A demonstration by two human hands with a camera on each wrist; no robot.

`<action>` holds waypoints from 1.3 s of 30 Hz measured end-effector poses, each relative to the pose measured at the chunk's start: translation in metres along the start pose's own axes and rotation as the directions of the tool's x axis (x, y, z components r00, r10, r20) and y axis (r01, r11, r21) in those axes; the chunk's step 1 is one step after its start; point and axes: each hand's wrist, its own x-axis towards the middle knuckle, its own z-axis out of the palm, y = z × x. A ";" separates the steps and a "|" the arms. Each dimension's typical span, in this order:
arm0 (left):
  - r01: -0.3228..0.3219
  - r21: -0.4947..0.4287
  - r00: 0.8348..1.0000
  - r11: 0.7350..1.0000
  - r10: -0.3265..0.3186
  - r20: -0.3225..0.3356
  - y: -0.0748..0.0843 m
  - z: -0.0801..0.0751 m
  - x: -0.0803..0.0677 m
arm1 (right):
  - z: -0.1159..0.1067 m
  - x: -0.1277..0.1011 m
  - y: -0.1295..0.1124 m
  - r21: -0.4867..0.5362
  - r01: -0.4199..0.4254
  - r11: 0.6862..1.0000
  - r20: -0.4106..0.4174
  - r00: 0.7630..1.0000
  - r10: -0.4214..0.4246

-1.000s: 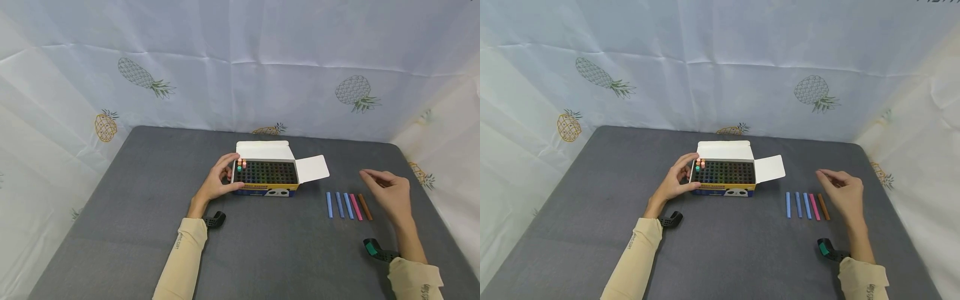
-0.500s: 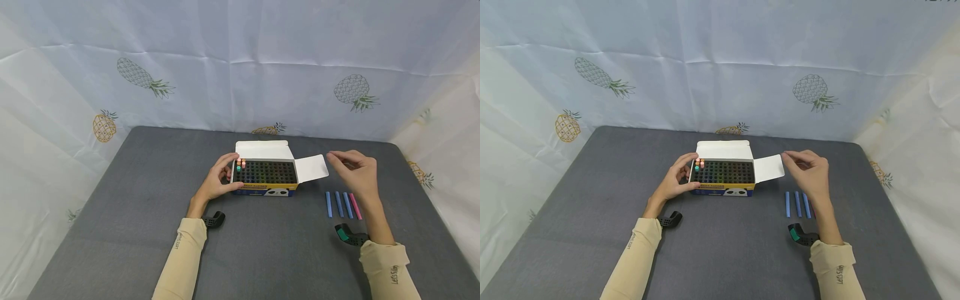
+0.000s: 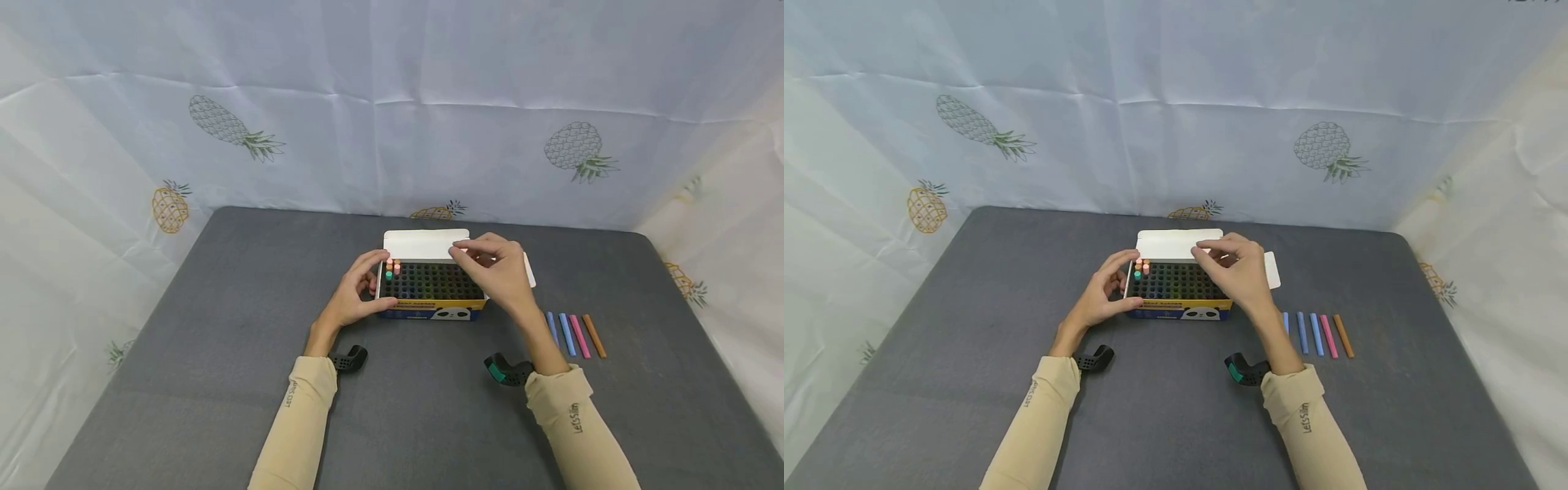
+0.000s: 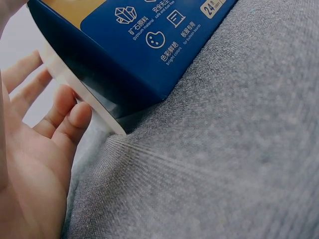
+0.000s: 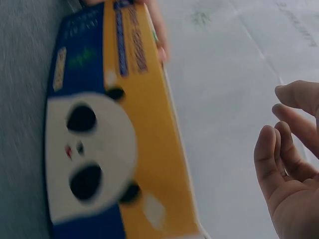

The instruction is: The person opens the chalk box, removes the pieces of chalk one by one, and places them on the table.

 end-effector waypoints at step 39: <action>-0.015 -0.022 1.000 1.000 0.015 0.000 0.001 0.001 -0.001 | 0.087 0.012 0.005 -0.147 0.001 0.989 0.193 0.981 0.028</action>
